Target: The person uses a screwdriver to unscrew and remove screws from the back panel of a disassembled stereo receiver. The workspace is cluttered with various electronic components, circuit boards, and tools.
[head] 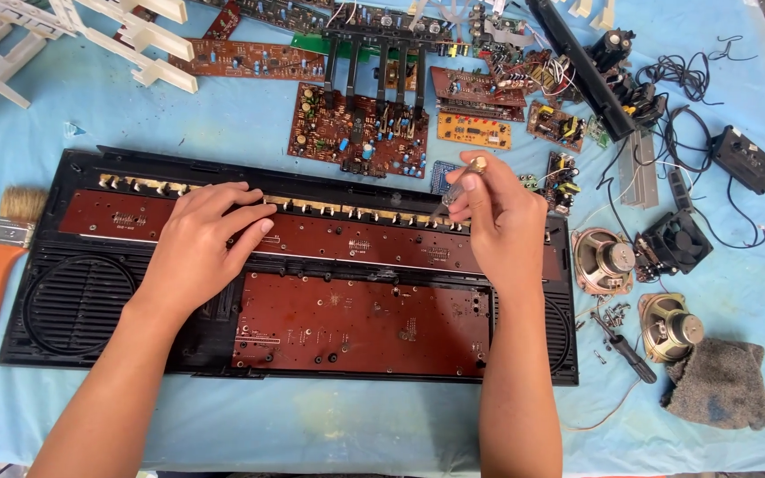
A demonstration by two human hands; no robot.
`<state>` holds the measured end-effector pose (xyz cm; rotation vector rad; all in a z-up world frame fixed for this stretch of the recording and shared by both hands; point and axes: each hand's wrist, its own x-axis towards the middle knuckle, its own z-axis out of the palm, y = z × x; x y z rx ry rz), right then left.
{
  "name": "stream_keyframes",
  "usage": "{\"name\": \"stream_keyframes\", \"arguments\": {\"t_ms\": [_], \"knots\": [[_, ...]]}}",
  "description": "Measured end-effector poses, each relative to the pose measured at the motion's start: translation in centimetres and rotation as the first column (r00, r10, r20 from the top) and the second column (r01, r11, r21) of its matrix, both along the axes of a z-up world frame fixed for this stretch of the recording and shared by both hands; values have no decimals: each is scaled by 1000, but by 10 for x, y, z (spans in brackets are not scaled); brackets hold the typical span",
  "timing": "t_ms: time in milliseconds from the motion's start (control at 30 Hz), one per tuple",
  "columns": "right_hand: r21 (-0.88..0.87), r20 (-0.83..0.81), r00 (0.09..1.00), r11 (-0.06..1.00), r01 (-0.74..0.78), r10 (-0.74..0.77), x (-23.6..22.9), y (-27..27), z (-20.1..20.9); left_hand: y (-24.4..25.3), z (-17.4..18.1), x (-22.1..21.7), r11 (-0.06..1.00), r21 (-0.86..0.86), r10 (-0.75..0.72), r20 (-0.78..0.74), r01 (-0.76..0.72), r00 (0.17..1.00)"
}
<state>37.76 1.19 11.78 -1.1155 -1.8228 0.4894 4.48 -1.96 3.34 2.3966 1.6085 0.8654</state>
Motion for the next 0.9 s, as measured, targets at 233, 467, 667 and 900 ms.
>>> {"name": "stream_keyframes", "arguments": {"t_ms": [233,467,667,900], "knots": [[-18,28,1000,1000,-3,3,-3,-5,5,-1,0,1,1000,10,0,-34,0,999],[-99,78,996,994,49,-42,5,-5,0,3,0,-4,991,109,-67,-85,76,994],[-132,83,994,989,-64,75,15,-5,1,13,-54,-13,993,106,-22,-178,42,984],[-257,89,974,949,-180,209,17,-8,7,15,-47,-12,991,119,-36,-150,55,988]]}}
